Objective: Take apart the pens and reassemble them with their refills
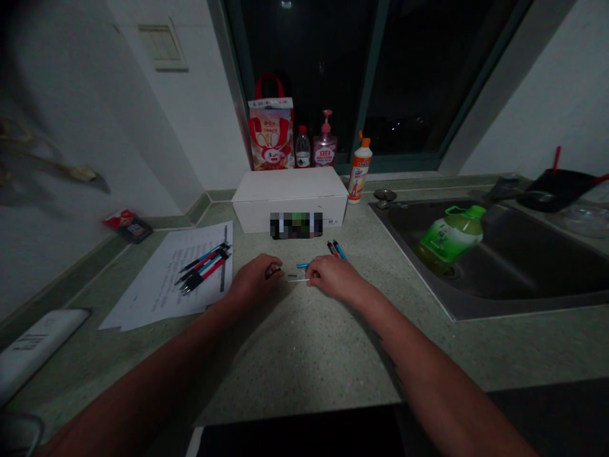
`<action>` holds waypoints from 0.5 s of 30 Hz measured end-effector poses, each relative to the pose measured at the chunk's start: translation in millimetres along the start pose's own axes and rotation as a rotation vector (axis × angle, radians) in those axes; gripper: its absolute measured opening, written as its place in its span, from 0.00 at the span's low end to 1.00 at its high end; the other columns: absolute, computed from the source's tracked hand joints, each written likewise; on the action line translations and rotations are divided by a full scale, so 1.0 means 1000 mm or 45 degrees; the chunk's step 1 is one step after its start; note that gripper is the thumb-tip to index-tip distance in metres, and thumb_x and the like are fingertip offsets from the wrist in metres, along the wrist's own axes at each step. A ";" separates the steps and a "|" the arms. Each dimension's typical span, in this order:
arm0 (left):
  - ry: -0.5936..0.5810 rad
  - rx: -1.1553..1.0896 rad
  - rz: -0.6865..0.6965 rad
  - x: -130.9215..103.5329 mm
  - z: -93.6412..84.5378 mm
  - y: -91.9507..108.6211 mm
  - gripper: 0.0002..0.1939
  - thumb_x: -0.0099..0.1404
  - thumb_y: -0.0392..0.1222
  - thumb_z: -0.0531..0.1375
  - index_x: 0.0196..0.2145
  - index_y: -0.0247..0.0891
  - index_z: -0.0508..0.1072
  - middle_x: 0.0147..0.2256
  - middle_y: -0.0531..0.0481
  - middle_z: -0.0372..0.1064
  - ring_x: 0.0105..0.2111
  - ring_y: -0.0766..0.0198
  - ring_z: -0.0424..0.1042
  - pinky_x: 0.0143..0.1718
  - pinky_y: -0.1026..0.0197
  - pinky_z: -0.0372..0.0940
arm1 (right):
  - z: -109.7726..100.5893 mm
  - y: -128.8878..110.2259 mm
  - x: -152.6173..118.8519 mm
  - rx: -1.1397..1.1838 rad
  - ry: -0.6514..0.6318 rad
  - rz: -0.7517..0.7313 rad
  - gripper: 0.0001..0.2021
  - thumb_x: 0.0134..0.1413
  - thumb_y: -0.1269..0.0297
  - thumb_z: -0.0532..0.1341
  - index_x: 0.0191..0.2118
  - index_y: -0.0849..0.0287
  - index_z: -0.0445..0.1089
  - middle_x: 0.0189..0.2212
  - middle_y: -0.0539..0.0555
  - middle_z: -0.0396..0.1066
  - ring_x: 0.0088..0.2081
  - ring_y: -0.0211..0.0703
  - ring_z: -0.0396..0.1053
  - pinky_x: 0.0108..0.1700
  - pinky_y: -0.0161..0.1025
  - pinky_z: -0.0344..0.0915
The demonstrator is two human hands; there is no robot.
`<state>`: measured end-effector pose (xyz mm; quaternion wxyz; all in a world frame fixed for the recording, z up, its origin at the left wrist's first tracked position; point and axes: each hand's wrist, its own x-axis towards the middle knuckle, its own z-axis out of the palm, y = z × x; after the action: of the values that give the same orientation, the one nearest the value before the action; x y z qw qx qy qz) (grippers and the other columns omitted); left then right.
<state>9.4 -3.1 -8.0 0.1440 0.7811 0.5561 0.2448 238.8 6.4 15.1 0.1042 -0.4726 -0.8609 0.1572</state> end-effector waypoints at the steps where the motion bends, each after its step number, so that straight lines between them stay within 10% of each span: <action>1: 0.011 -0.022 -0.012 0.000 -0.001 0.001 0.09 0.63 0.39 0.62 0.42 0.41 0.74 0.39 0.48 0.73 0.39 0.58 0.71 0.40 0.58 0.62 | 0.001 0.000 0.000 -0.002 0.011 0.003 0.03 0.53 0.69 0.68 0.34 0.54 0.78 0.32 0.52 0.74 0.33 0.41 0.70 0.36 0.38 0.60; 15: -0.099 -0.848 -0.131 -0.001 0.004 0.016 0.09 0.54 0.42 0.67 0.28 0.39 0.71 0.25 0.53 0.73 0.27 0.64 0.71 0.31 0.62 0.63 | 0.007 -0.021 -0.003 0.116 0.229 -0.222 0.06 0.61 0.63 0.64 0.43 0.54 0.73 0.37 0.52 0.73 0.39 0.42 0.70 0.40 0.38 0.62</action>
<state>24.1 -9.2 -3.9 0.4245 0.6707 0.4785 0.3756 221.4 -7.9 16.4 0.2158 -0.4028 -0.8778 0.1436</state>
